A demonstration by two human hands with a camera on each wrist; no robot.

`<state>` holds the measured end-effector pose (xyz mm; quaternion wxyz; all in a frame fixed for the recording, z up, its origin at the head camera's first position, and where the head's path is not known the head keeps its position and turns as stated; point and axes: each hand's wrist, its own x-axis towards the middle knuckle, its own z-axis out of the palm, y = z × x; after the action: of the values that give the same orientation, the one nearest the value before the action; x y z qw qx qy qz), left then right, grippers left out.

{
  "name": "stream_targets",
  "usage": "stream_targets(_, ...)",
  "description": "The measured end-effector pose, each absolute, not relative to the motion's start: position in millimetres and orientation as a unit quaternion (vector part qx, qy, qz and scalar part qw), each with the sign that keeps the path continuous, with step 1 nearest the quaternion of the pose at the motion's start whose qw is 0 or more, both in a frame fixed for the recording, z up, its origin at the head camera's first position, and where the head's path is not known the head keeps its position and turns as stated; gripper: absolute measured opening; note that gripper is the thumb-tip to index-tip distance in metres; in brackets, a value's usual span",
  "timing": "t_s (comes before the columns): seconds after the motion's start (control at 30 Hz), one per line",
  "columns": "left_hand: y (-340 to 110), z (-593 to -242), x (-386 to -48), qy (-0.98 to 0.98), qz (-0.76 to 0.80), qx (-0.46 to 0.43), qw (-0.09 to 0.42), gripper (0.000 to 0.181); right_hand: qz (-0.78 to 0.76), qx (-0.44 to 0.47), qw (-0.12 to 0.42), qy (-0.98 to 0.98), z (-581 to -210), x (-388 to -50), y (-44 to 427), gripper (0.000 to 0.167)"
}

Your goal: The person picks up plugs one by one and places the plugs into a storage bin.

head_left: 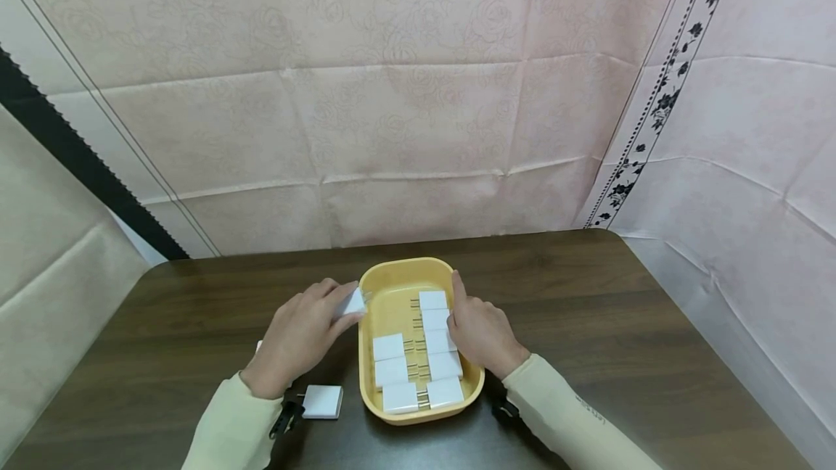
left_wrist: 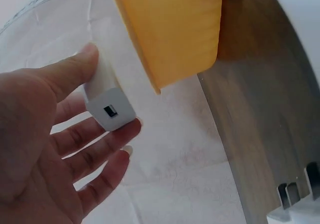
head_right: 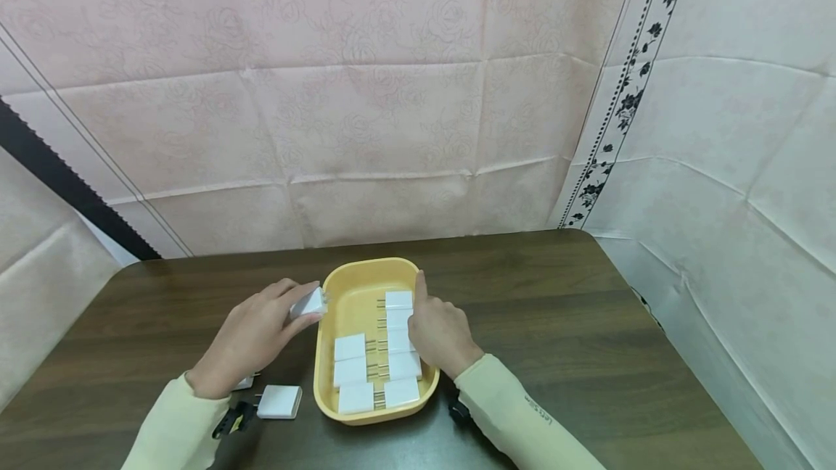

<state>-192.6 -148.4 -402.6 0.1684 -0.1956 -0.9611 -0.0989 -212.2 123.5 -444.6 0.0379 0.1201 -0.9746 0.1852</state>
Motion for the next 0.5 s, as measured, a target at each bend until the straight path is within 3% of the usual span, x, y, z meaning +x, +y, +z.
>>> stream_targets(0.5,-132,-415,-191,-0.936,-0.100,-0.256,0.220,0.050,0.169,0.133,0.055,-0.975,-445,-211,124,0.069)
